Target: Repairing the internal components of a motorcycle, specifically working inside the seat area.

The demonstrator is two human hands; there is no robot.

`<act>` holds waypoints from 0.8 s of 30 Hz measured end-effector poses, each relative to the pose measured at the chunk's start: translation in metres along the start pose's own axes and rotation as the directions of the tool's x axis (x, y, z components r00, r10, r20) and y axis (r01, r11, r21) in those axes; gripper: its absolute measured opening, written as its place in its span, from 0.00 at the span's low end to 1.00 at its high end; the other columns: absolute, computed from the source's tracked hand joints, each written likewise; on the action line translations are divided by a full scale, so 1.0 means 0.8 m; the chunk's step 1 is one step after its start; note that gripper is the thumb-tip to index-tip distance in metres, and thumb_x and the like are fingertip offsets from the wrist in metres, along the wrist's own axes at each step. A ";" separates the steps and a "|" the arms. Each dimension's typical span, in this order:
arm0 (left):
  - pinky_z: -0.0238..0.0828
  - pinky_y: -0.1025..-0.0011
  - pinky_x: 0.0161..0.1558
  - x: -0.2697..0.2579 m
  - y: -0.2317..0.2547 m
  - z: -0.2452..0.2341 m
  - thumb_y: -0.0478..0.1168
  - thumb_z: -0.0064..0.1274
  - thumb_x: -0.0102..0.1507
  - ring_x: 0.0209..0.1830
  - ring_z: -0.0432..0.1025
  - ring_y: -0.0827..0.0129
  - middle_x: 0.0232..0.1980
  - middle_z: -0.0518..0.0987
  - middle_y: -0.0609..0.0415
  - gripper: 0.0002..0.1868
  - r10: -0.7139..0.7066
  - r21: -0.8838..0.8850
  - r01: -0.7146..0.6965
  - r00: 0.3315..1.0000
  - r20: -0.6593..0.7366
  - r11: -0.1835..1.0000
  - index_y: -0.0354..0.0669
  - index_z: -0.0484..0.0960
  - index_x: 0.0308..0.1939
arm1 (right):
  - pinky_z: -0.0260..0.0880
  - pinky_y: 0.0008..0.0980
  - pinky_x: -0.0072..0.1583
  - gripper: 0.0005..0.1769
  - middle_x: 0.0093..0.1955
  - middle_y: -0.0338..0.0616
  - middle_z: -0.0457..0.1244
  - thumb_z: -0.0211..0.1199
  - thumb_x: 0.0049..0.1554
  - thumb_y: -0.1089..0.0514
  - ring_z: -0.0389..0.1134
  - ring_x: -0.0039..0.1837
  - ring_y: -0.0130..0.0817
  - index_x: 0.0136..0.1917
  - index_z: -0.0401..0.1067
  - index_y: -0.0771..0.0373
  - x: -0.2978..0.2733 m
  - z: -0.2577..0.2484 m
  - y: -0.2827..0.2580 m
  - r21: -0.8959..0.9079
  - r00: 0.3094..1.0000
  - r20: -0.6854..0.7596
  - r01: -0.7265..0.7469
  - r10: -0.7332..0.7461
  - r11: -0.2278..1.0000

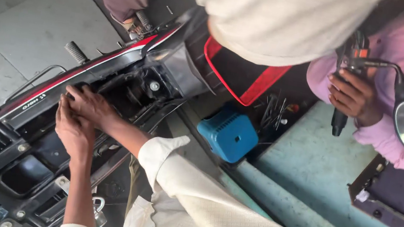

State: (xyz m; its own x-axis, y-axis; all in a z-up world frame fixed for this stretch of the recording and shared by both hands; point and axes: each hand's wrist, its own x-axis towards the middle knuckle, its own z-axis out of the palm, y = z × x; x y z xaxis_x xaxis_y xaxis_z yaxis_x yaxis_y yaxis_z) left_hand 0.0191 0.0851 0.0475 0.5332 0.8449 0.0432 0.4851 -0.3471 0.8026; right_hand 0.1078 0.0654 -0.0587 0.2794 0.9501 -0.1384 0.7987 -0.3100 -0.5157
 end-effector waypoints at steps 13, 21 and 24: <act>0.77 0.56 0.27 -0.088 0.066 0.036 0.35 0.50 0.63 0.25 0.78 0.47 0.35 0.82 0.36 0.15 -0.123 -0.052 0.173 0.850 0.512 0.984 0.26 0.75 0.50 | 0.75 0.39 0.49 0.18 0.64 0.41 0.59 0.61 0.58 0.55 0.64 0.57 0.44 0.61 0.69 0.57 -0.208 -0.043 0.051 -0.022 0.990 0.096 -0.101 0.102 0.995; 0.64 0.44 0.57 -0.043 0.079 0.017 0.28 0.50 0.56 0.60 0.68 0.32 0.62 0.72 0.17 0.35 0.111 0.180 -0.147 0.975 0.195 0.973 0.19 0.69 0.69 | 0.77 0.42 0.53 0.35 0.72 0.48 0.58 0.64 0.49 0.60 0.66 0.63 0.54 0.71 0.67 0.64 -0.101 -0.063 0.034 -0.014 0.999 -0.043 0.009 -0.010 1.000; 0.60 0.46 0.67 -0.015 0.053 0.016 0.28 0.47 0.56 0.69 0.64 0.30 0.68 0.71 0.20 0.37 0.230 0.228 -0.267 0.957 0.176 0.936 0.15 0.64 0.70 | 0.77 0.42 0.55 0.28 0.73 0.49 0.58 0.62 0.57 0.57 0.65 0.70 0.57 0.70 0.65 0.60 -0.049 -0.041 0.037 -0.079 0.994 -0.099 0.028 -0.036 0.997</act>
State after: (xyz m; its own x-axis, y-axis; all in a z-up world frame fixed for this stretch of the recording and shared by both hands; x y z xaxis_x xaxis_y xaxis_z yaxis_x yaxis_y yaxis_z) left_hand 0.0421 0.0547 0.0734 0.7442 0.6569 0.1211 0.4695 -0.6434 0.6046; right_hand 0.1379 0.0178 -0.0404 0.3022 0.9526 -0.0351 0.8457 -0.2849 -0.4513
